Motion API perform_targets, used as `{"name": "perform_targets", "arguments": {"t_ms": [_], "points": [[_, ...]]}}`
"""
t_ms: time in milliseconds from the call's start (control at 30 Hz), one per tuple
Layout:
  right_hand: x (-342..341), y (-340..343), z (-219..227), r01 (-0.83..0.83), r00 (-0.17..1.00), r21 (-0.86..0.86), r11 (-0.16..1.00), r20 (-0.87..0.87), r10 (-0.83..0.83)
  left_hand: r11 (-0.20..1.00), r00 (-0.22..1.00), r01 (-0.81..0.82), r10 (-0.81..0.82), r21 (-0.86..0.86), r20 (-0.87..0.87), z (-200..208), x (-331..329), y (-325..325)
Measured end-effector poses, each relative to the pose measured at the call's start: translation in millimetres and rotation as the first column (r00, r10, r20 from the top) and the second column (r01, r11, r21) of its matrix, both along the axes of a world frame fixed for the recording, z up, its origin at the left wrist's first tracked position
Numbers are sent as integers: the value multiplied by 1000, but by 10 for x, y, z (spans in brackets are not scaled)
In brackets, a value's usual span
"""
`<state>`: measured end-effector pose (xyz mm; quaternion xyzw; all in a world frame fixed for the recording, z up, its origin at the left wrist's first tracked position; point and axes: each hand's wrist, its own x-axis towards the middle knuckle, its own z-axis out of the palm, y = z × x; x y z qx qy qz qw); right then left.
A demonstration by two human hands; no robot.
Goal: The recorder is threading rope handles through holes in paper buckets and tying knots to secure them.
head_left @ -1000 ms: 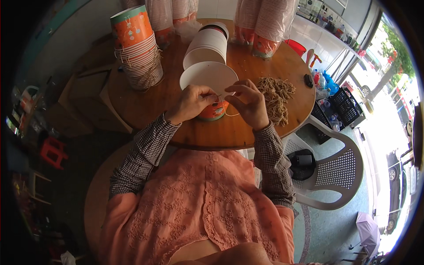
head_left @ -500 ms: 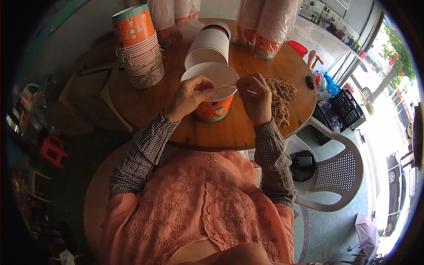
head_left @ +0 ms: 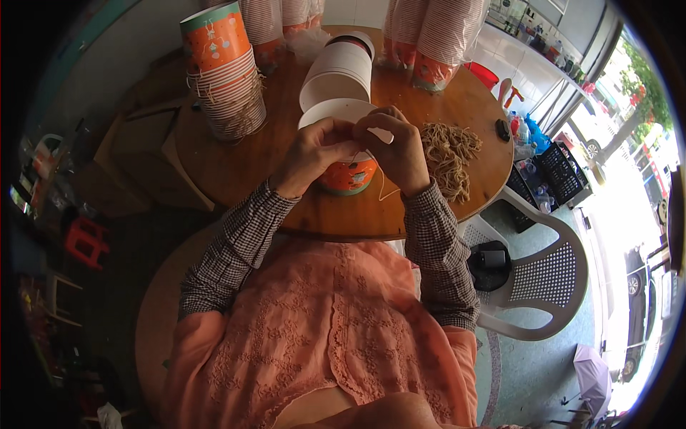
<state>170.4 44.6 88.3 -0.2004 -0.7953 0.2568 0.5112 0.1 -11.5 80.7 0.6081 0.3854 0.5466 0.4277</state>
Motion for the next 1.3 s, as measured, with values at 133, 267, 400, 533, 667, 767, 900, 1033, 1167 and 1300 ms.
{"name": "perform_targets", "arguments": {"t_ms": [133, 267, 400, 533, 667, 767, 900, 1033, 1167, 1300], "points": [[33, 65, -112, -96, 995, -73, 993, -49, 92, 1000, 999, 18, -18, 13, 27, -22, 27, 16], [19, -68, -154, -99, 974, -317, 943, -224, 27, 999, 987, -20, 16, 29, 159, -85, 5, 44], [31, -157, -235, -19, 994, -244, 970, -109, -8, 993, 991, -61, 47, 105, 128, -151, 5, 62], [-22, -228, -264, 150, 979, -69, 986, -133, -158, 984, 995, -99, 96, 145, 30, -165, 13, 67], [-70, -292, -242, 308, 951, 208, 928, -94, -294, 970, 989, -145, 147, 197, 6, -187, 22, 82], [-100, -310, -263, 264, 960, 189, 946, -143, -239, 976, 988, -157, 154, 152, 27, -215, 2, 90], [-103, -347, -267, 254, 960, 113, 961, -150, -236, 920, 966, -197, 242, 339, -95, -203, 8, 71], [-76, -357, -234, 234, 966, 76, 969, -135, -222, 816, 893, -231, 393, 529, -217, -150, 58, 18], [-37, -299, -204, 233, 969, 130, 964, -115, -219, 845, 847, -227, 417, 484, -331, -23, 78, -88], [-24, -274, -184, 224, 974, 173, 959, -78, -214, 941, 972, -111, 170, 318, -163, -83, -2, 17]]}}
